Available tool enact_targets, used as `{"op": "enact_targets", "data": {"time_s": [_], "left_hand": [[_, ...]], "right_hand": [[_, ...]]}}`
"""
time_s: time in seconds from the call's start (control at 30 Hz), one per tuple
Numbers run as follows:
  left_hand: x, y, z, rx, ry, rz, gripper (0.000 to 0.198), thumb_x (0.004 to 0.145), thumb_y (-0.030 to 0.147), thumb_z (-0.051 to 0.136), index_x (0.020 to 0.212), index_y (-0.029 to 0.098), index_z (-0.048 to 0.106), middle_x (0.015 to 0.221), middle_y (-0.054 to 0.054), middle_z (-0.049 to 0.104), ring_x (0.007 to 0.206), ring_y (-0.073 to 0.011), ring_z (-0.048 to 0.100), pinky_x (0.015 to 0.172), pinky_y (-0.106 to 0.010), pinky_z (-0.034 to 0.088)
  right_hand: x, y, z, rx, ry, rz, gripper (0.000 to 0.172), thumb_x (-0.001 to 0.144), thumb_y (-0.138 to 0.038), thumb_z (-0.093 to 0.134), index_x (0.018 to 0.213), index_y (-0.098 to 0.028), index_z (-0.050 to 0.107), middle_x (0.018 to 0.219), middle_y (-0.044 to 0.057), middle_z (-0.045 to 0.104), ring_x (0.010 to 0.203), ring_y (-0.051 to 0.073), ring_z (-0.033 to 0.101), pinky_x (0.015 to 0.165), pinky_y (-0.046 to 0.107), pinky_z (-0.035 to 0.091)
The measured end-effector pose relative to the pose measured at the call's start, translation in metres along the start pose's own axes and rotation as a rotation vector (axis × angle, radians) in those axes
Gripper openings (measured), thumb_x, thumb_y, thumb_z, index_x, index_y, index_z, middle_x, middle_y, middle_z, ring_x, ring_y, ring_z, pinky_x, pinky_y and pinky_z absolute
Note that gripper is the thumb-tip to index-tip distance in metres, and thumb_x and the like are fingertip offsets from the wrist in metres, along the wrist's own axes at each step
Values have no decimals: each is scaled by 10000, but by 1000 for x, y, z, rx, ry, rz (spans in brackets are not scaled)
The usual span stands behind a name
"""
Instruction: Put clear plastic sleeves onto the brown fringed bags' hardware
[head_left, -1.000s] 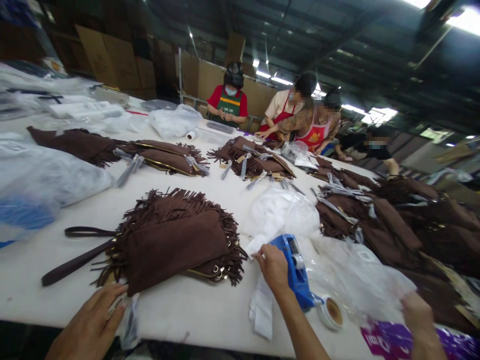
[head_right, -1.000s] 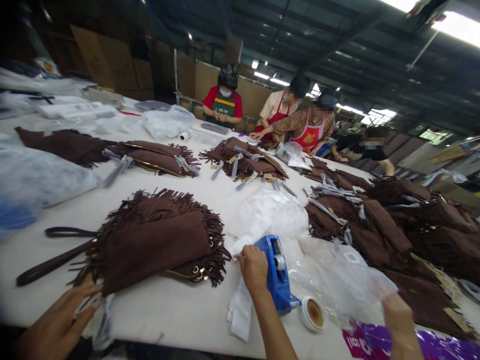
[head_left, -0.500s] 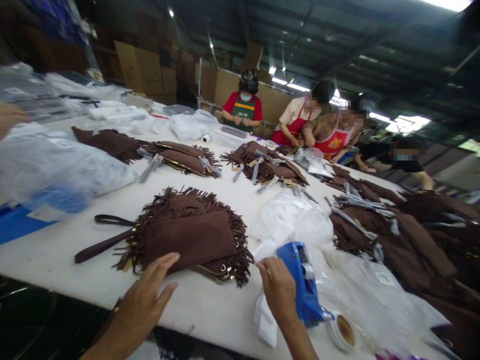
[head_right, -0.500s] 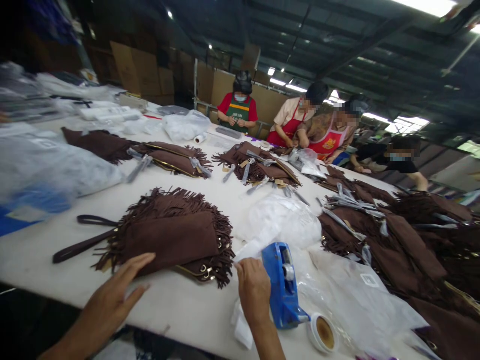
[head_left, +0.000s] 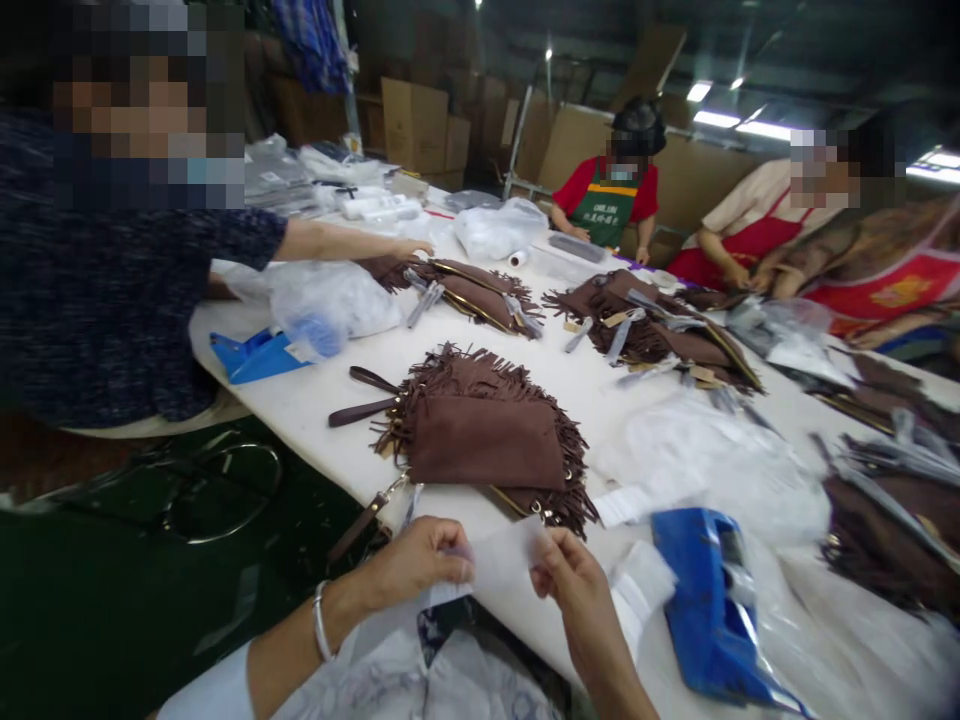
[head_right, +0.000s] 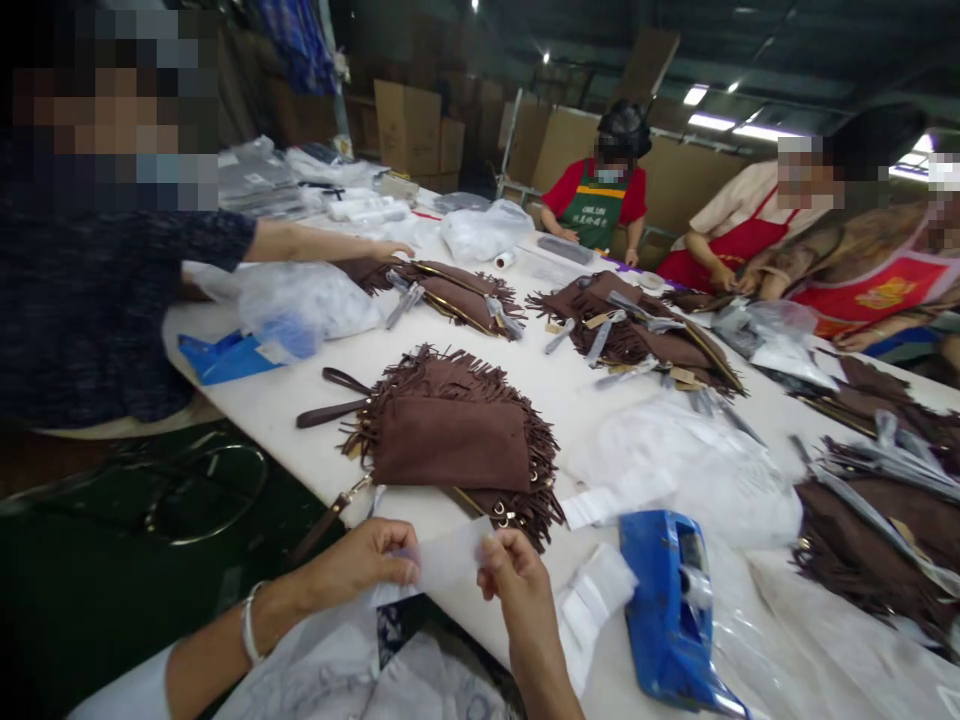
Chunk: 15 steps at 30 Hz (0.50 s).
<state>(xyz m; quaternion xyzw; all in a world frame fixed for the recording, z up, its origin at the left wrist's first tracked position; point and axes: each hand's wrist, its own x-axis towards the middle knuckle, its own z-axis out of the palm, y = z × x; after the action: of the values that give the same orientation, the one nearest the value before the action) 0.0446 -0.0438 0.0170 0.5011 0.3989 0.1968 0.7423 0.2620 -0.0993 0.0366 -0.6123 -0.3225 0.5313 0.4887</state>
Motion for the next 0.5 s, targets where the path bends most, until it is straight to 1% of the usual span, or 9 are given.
{"op": "enact_targets", "data": {"time_s": [0.07, 0.1, 0.17, 0.23, 0.3, 0.37, 0.43, 0.5], "left_hand": [[-10, -4, -10, 110, 80, 24, 195, 662, 300, 710, 683, 135, 609, 636, 4, 596, 619, -142, 491, 573, -239, 329], [-15, -6, -13, 168, 108, 41, 179, 682, 296, 689, 678, 136, 610, 633, 9, 588, 623, -142, 488, 575, -239, 325], [-24, -7, -18, 276, 148, 71, 187, 720, 312, 662, 664, 143, 606, 615, 19, 568, 619, -141, 479, 569, -237, 313], [-32, -9, -22, 332, 168, 76, 242, 762, 359, 633, 646, 151, 594, 589, 24, 552, 598, -137, 468, 553, -238, 301], [-39, -13, -26, 277, 151, 63, 322, 802, 425, 587, 633, 152, 586, 588, 12, 562, 585, -141, 477, 553, -245, 313], [-47, -21, -32, 127, 126, 32, 365, 782, 484, 605, 648, 144, 594, 622, -13, 597, 602, -154, 510, 576, -257, 346], [-58, -34, -42, -27, 131, -30, 373, 674, 490, 721, 699, 135, 610, 667, -29, 629, 630, -170, 543, 598, -266, 372], [-73, -48, -56, -99, 156, -97, 412, 553, 439, 823, 734, 129, 620, 695, -31, 644, 648, -174, 559, 602, -263, 378]], "right_hand": [[-1, 8, 13, 31, -114, 20, 344, 784, -519, 648, 811, -181, 592, 587, -30, 522, 517, 108, 420, 511, 228, 324], [-2, 10, 19, 16, -152, 12, 333, 788, -503, 651, 818, -175, 607, 591, -28, 517, 526, 107, 421, 516, 229, 323], [-2, 12, 29, -38, -172, -14, 307, 801, -473, 651, 772, -169, 615, 585, -31, 495, 540, 105, 413, 530, 230, 321], [0, 12, 38, -86, -142, -31, 321, 803, -470, 649, 696, -174, 590, 567, -36, 473, 535, 103, 393, 529, 231, 311], [3, 14, 47, -123, -127, -36, 342, 793, -489, 649, 667, -182, 571, 547, -42, 457, 520, 104, 375, 518, 232, 298], [5, 17, 53, -164, -130, -40, 359, 789, -507, 645, 649, -189, 557, 532, -46, 445, 514, 108, 372, 515, 233, 297], [7, 20, 58, -203, -127, -43, 370, 785, -516, 646, 632, -196, 541, 527, -49, 441, 517, 112, 378, 520, 233, 302], [10, 22, 60, -231, -113, -46, 377, 778, -518, 653, 618, -199, 530, 532, -47, 447, 530, 116, 390, 529, 233, 311]]}}
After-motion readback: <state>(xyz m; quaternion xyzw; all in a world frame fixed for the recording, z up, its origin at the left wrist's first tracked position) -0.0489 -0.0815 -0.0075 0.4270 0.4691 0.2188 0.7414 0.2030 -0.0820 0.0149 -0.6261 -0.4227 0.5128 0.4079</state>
